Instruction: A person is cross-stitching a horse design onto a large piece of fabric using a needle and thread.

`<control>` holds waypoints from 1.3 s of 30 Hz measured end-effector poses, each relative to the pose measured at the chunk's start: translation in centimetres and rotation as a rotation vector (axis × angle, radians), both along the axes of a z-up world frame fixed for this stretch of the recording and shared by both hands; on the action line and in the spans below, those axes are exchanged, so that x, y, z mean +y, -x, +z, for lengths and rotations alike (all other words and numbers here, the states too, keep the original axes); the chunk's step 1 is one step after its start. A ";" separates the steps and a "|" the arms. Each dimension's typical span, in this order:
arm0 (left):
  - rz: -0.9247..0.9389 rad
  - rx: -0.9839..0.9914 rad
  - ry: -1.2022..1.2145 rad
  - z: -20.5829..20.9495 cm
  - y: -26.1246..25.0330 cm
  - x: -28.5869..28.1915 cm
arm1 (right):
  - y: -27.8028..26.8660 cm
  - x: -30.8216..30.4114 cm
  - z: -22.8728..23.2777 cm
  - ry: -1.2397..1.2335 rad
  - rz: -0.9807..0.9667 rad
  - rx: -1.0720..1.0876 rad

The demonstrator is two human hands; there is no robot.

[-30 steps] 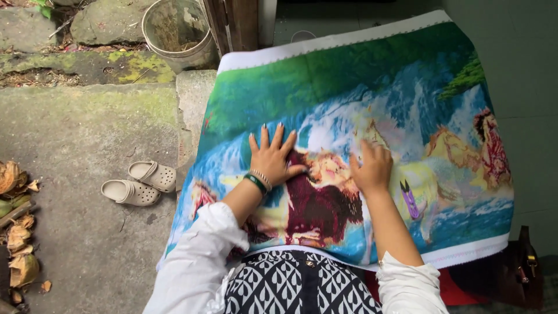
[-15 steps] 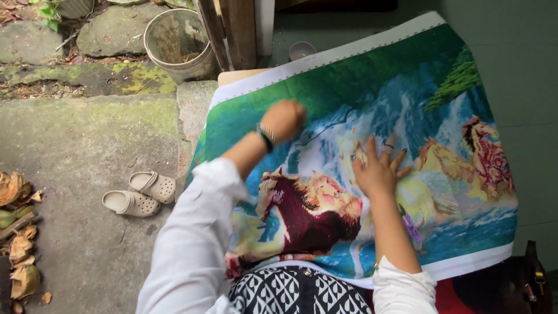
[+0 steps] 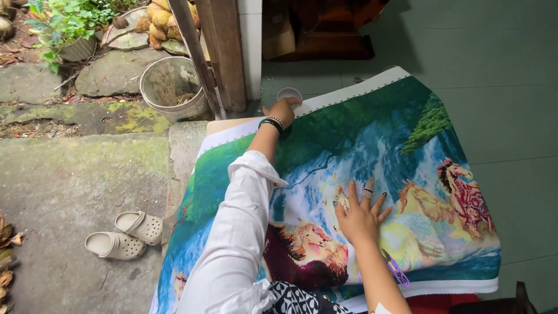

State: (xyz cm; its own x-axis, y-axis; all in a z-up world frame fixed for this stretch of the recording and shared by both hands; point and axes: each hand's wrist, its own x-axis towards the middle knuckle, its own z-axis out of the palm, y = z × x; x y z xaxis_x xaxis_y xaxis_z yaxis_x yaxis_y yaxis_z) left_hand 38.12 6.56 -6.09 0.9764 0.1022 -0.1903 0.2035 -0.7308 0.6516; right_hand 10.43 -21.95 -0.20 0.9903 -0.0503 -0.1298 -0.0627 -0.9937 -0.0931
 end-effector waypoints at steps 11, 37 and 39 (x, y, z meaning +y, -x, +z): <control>-0.083 -0.179 0.429 0.6 0.6 2.2 | 0.0 -0.1 -0.3 -0.009 0.019 0.026; -0.475 -0.132 0.593 12.6 28.4 -4.3 | -7.9 3.3 3.8 -0.121 -0.174 0.128; -0.437 -0.175 0.458 5.6 32.8 -2.7 | -8.8 3.4 4.6 -0.195 -0.196 0.129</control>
